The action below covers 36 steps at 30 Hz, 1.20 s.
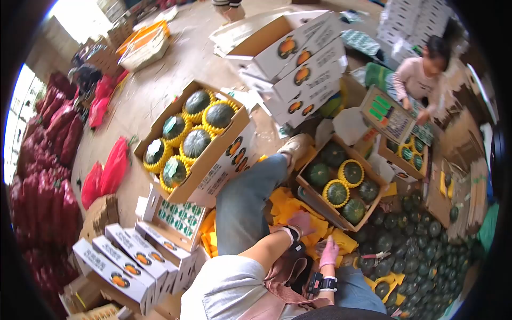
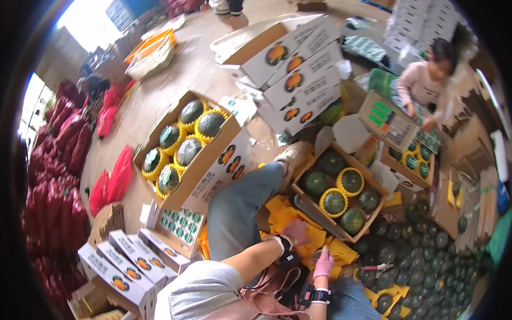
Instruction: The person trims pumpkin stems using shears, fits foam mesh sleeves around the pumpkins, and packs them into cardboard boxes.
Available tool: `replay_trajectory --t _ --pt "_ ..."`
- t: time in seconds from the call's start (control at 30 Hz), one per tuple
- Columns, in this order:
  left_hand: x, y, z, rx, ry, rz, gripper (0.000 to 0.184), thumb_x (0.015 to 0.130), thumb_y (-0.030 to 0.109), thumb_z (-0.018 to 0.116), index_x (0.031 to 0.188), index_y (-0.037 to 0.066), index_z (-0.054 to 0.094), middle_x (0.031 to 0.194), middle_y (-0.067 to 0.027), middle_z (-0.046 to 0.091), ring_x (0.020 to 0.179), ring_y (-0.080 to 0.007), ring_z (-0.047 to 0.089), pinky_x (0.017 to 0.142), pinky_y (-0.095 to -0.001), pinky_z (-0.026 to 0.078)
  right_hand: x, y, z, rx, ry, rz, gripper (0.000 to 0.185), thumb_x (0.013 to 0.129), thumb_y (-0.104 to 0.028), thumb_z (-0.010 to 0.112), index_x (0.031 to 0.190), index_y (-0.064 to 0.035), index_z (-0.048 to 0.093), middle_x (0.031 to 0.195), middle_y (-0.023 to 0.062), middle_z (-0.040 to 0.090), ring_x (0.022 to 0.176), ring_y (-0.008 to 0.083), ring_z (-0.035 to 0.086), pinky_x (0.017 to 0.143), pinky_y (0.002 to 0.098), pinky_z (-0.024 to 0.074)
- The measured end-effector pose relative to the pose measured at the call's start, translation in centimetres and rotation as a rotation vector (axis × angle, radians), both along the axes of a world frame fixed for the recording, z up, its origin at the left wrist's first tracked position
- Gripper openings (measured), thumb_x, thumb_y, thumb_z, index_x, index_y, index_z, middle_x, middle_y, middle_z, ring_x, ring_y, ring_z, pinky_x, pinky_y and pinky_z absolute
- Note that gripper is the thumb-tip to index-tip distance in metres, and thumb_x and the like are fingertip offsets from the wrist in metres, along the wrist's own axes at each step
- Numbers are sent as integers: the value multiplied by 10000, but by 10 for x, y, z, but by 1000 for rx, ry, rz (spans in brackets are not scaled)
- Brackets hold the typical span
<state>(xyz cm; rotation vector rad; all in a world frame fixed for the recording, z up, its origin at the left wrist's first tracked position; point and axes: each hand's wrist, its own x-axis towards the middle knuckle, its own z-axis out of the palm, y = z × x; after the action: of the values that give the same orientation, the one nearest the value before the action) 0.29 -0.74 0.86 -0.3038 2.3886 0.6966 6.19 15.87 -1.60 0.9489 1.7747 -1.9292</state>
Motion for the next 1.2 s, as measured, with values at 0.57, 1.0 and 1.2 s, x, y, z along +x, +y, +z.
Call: replay_trajectory --t 0.57,1.0,1.2 --pt "42 -24 78 1431 -65 -9 199 944 209 510 1034 58 604 920 50 583 830 -64 517 737 -215 430 5 -26 96 -166 600 296 550 796 -486 659 1044 -1 588 927 23 616 824 124 545 744 270 445" --pt "49 5 124 1026 349 214 180 826 40 559 1001 -3 565 950 -94 625 835 -216 610 745 -300 495 0 -37 136 687 931 -11 227 702 51 579 917 -9 536 847 167 579 818 357 578 713 372 481" --pt "46 -11 161 1716 -416 580 190 894 105 536 1054 15 586 1053 -69 619 962 -167 587 904 -315 445 16 11 128 104 706 202 332 692 -9 665 1022 -33 632 982 111 662 907 215 626 814 287 473"
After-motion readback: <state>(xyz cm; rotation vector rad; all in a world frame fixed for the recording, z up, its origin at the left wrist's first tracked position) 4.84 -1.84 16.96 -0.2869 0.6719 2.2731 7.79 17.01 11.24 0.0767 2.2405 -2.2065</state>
